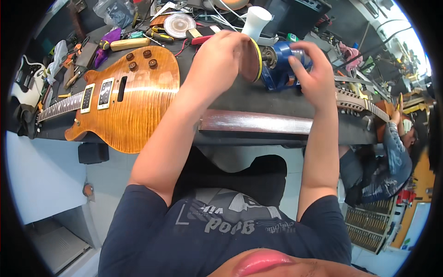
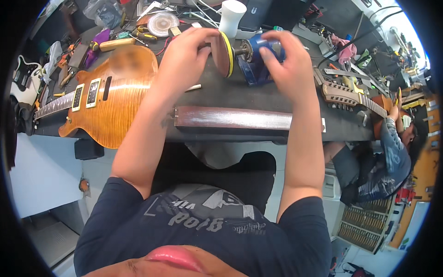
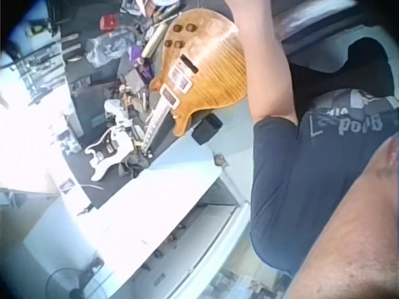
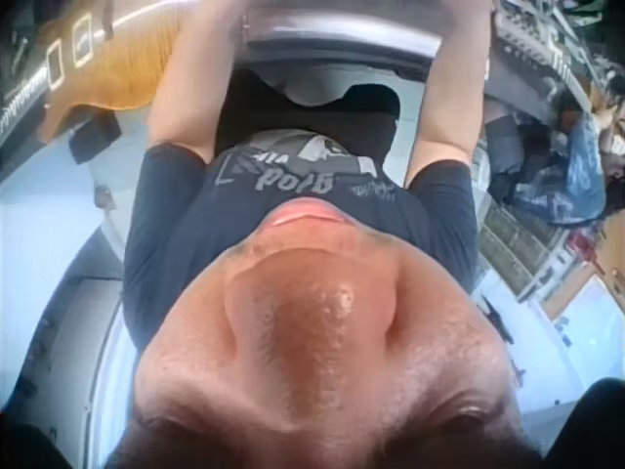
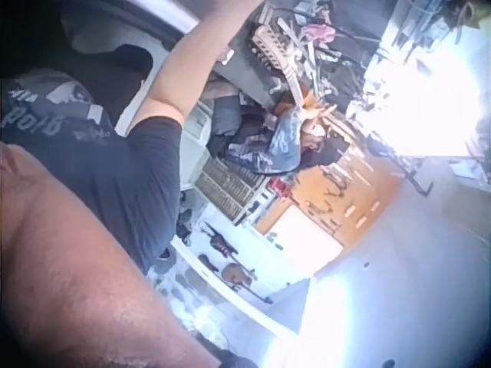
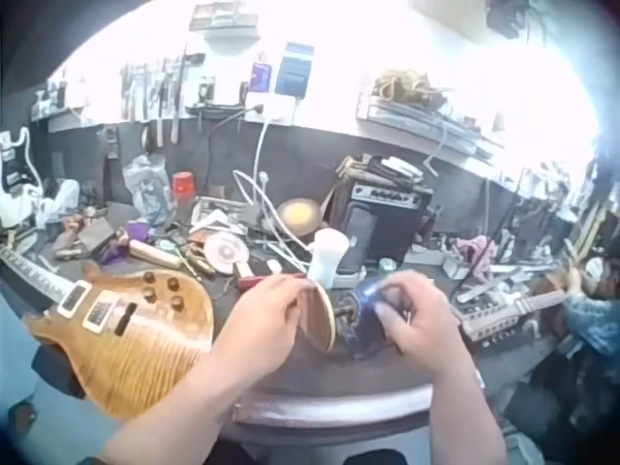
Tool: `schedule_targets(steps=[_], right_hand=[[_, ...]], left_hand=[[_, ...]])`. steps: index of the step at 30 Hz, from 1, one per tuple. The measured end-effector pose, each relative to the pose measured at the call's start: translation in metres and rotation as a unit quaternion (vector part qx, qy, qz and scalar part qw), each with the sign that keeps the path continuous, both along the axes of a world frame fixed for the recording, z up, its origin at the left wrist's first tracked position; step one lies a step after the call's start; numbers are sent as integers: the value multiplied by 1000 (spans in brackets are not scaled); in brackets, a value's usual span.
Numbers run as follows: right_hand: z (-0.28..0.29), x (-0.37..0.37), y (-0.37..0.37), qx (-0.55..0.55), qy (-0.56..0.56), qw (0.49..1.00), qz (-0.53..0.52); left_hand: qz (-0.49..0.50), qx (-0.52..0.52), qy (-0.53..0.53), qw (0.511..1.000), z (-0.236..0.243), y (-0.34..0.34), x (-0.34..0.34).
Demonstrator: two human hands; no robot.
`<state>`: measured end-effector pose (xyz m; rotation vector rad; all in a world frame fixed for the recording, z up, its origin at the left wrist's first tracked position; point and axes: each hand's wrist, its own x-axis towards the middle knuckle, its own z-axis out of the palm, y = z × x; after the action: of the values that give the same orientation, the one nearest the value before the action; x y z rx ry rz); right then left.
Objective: The person sands a guitar nut piece using a rotary sander and a sanding block, test-fits it onto the guitar neck, marks it with a pencil, and sands it again on the rotary disc sander.
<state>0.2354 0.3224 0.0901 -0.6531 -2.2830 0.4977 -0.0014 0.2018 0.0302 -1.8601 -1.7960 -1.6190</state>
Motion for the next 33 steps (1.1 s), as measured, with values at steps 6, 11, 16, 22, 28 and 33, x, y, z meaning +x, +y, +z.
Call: schedule_targets(steps=[6, 11, 16, 22, 28, 33], right_hand=[[-39, -16, 43, 135, -127, 981, -53], [-46, -11, 46, 145, -91, 985, -28], [-50, -15, 47, 151, -95, 983, -41], [-37, 58, -11, 98, -110, 988, 50], [-72, 155, -29, -2, -363, 930, -49], [-69, 235, -3, 76, -360, 926, -87]], left_hand=[[-56, -132, 44, 989, 24, 33, -39], [-84, -110, 21, 990, 25, 40, -46], [-102, -126, -29, 986, 23, 45, -42], [-108, -110, 92, 984, 32, -59, 3], [-26, -345, 155, 925, -14, -101, 57], [-122, -314, 132, 932, -35, -54, 107]])
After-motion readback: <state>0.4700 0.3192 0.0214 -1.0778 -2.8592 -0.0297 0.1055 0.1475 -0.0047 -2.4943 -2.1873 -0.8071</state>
